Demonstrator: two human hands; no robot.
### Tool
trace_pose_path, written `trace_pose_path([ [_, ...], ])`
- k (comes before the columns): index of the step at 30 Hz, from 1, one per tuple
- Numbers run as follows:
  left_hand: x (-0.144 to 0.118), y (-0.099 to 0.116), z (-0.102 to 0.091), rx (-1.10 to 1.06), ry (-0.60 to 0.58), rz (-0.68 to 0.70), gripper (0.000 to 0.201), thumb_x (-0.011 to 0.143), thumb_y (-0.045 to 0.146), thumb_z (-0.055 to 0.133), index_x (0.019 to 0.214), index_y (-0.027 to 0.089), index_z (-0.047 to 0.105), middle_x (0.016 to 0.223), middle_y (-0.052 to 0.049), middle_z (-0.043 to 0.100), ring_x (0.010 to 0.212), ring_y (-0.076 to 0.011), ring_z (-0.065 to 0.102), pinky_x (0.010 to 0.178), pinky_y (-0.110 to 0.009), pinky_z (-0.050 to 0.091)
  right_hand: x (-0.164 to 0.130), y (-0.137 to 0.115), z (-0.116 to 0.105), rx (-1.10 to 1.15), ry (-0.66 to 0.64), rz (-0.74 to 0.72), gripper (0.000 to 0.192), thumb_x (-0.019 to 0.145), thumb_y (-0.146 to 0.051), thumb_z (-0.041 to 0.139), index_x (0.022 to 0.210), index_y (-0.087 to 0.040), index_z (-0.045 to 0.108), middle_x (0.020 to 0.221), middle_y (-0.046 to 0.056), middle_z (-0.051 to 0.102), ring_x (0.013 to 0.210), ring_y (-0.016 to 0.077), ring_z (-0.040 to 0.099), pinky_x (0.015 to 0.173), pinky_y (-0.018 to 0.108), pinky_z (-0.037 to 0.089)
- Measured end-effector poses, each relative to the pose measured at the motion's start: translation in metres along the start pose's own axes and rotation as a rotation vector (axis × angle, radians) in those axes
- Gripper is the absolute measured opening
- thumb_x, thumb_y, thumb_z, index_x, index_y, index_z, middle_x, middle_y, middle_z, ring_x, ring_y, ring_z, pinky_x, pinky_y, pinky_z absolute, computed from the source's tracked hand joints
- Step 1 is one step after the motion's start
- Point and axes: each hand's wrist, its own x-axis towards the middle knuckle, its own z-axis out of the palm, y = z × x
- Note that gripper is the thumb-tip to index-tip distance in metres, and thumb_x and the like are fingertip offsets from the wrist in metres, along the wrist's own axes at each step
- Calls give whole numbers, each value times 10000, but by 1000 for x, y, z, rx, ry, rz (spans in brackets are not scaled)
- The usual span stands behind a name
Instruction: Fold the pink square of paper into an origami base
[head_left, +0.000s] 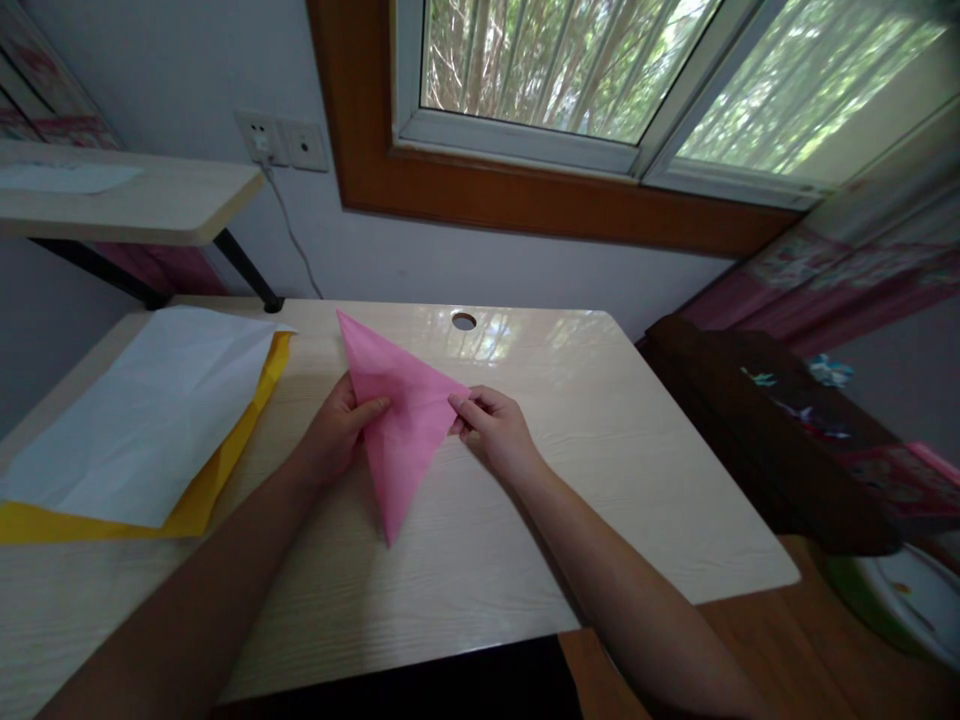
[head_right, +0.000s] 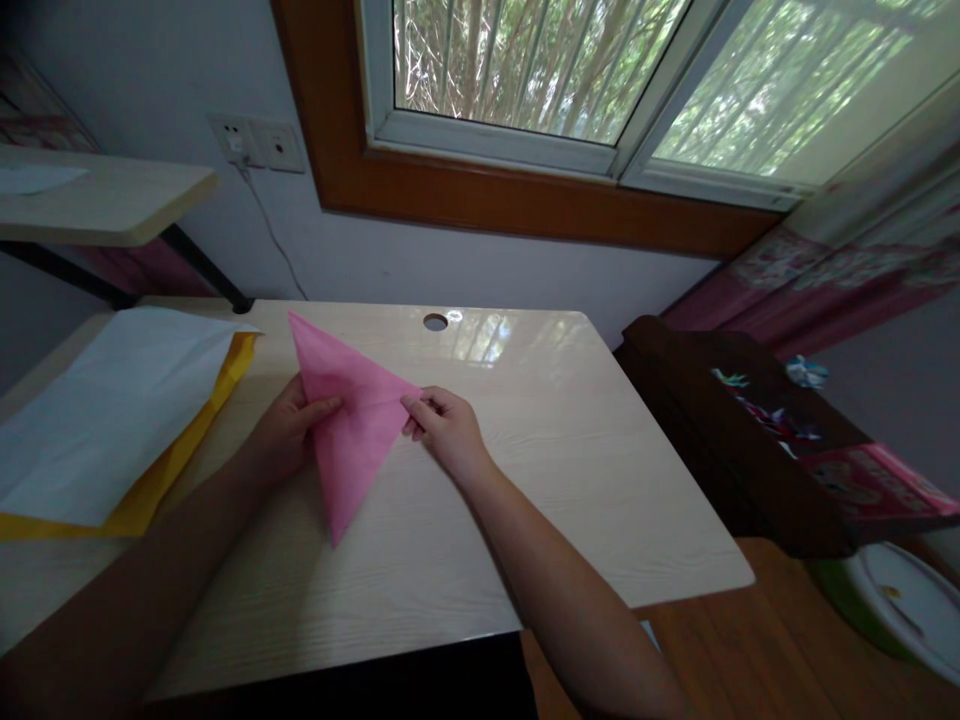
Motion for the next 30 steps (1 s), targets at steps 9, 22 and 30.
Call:
trace_pose_path([
  [9,-2,-4,-3,37,-252,-258,454,789,375,813,1189,196,694,1095,-110,769,878,-222,750,717,-285,590,8,-4,-13,132,311,-98,293,839,-463,762,745,-204,663,651,5,673,567,125,570,552,264,459],
  [22,-9,2,-1,169,-332,-381,388,848,541,731,843,153,726,829,-128,777,665,-201,734,520,-248,540,16,1,-27,253,434,-59,297,769,-427,819,744,-201,627,628,-13,658,548,102,580,505,219,469],
  [30,-8,5,3,173,-268,-358,348,755,457,834,774,167,641,778,-80,764,611,-161,709,534,-236,543,16,-1,-29,289,476,-77,319,743,-429,847,755,-203,623,634,-20,662,560,99,591,502,203,478],
])
